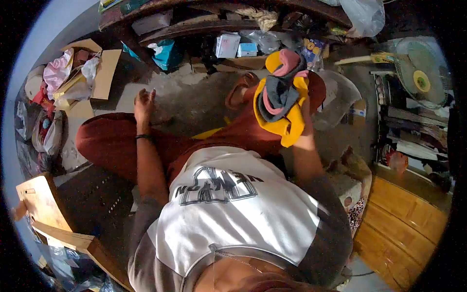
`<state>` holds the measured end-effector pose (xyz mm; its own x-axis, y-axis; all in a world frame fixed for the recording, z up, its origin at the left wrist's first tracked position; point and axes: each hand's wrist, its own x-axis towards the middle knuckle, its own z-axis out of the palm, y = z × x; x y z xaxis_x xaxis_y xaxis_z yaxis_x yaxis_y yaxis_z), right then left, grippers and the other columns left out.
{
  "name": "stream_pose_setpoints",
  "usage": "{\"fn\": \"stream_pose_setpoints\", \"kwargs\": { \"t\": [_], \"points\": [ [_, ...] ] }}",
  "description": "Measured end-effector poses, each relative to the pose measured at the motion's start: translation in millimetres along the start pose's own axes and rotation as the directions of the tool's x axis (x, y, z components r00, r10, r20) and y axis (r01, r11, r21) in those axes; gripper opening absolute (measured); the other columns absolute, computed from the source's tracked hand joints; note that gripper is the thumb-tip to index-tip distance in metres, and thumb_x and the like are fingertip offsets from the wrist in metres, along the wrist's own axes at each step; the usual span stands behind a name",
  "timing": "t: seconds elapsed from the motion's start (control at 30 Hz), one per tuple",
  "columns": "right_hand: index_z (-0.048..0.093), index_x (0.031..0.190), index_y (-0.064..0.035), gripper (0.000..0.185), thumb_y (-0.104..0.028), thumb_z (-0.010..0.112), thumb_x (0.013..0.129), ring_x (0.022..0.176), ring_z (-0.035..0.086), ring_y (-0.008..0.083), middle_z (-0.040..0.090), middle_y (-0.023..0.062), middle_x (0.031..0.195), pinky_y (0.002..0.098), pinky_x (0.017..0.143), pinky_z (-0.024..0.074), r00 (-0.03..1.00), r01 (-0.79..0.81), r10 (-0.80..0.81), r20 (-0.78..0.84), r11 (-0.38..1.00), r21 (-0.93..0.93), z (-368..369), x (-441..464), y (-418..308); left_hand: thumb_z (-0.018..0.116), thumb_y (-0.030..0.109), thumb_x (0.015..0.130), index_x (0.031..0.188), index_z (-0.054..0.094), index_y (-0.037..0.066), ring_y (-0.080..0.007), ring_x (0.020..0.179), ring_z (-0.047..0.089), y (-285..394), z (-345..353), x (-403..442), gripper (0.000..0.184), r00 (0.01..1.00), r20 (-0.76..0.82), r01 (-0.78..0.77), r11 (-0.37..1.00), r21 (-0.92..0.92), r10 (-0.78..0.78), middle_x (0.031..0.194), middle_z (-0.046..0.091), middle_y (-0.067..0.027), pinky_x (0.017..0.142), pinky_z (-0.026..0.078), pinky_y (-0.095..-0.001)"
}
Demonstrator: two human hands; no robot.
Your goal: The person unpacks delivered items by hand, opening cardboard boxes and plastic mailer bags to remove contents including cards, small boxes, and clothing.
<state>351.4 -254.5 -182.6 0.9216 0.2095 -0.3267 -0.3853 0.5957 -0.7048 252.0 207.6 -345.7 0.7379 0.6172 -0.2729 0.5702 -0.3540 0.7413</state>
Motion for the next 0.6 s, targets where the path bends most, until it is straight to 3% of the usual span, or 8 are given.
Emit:
{"fn": "stream_pose_setpoints", "kwargs": {
  "t": [0.07,0.2,0.3,0.37,0.43,0.47,0.53,0.6],
  "points": [
    [0.053,0.114,-0.0124,0.022,-0.020,0.052,0.094,0.100,0.056,0.0130,0.058,-0.0003,0.102,0.0279,0.089,0.0449,1.000,-0.020,0.020,0.008,1.000,0.000,5,-1,5,0.063,0.049,0.084,0.123,0.055,0.001,-0.0311,0.101,0.059,-42,23,25,0.063,0.984,-0.006,-0.177,0.982,0.063,0.178,0.115,0.058,-0.0175,0.087,0.047,-0.0425],
    [0.053,0.114,-0.0130,0.021,-0.020,0.051,0.095,0.100,0.056,0.0126,0.057,-0.0007,0.102,0.0275,0.090,0.0445,0.993,-0.107,0.109,0.043,0.993,-0.045,30,-6,12,0.064,0.050,0.083,0.124,0.053,-0.003,-0.0335,0.109,0.054,41,-5,-34,0.068,0.943,-0.205,-0.189,0.929,0.319,0.262,0.120,0.055,-0.0187,0.094,0.043,-0.0419],
    [0.053,0.114,-0.0134,0.020,-0.020,0.051,0.095,0.100,0.056,0.0123,0.057,-0.0010,0.101,0.0272,0.090,0.0441,0.981,-0.122,0.147,0.128,0.975,-0.184,48,12,29,0.074,0.038,0.077,0.136,0.041,0.004,-0.0288,0.120,0.048,96,-25,-69,0.075,0.948,0.105,-0.271,0.936,-0.226,0.300,0.133,0.047,-0.0158,0.097,0.041,-0.0405],
    [0.055,0.113,-0.0086,0.032,-0.032,0.052,0.093,0.103,0.055,0.0124,0.057,-0.0004,0.110,0.0292,0.088,0.0451,0.916,0.099,0.057,0.397,0.927,-0.362,26,49,72,0.085,0.027,0.067,0.143,0.032,0.008,-0.0254,0.129,0.041,111,-17,-82,0.094,0.835,0.229,-0.304,0.765,-0.567,0.501,0.141,0.041,-0.0135,0.102,0.037,-0.0406],
    [0.060,0.107,-0.0068,0.025,-0.026,0.051,0.093,0.106,0.054,0.0137,0.058,0.0012,0.110,0.0297,0.091,0.0441,0.922,0.129,0.078,0.379,0.861,-0.492,62,46,90,0.089,0.033,0.058,0.146,0.022,0.003,-0.0278,0.136,0.031,159,-20,-121,0.114,0.635,0.102,-0.583,0.561,-0.587,0.766,0.146,0.034,-0.0151,0.108,0.031,-0.0408],
    [0.062,0.103,-0.0059,0.023,-0.023,0.051,0.092,0.108,0.054,0.0152,0.059,0.0030,0.110,0.0302,0.094,0.0430,0.943,0.084,0.125,0.308,0.807,-0.585,91,39,94,0.090,0.035,0.055,0.146,0.015,0.001,-0.0310,0.137,0.030,169,-20,-134,0.123,0.564,0.119,-0.719,0.557,-0.414,0.817,0.148,0.029,-0.0188,0.108,0.031,-0.0387],
    [0.062,0.107,-0.0052,0.025,-0.022,0.050,0.093,0.111,0.054,0.0170,0.059,0.0067,0.115,0.0318,0.097,0.0411,0.888,0.370,-0.057,0.457,0.679,-0.634,105,35,123,0.088,0.046,0.053,0.141,0.020,-0.003,-0.0402,0.125,0.044,186,-18,-151,0.121,0.682,0.114,-0.661,0.676,-0.327,0.722,0.137,0.039,-0.0254,0.101,0.039,-0.0379],
    [0.061,0.110,-0.0053,0.025,-0.020,0.050,0.093,0.113,0.053,0.0189,0.059,0.0077,0.116,0.0330,0.100,0.0393,0.823,0.426,-0.052,0.566,0.714,-0.555,121,27,127,0.086,0.044,0.058,0.139,0.024,-0.002,-0.0408,0.119,0.047,182,-23,-150,0.112,0.722,0.079,-0.626,0.696,-0.352,0.688,0.132,0.042,-0.0252,0.097,0.041,-0.0396]
  ]
}}
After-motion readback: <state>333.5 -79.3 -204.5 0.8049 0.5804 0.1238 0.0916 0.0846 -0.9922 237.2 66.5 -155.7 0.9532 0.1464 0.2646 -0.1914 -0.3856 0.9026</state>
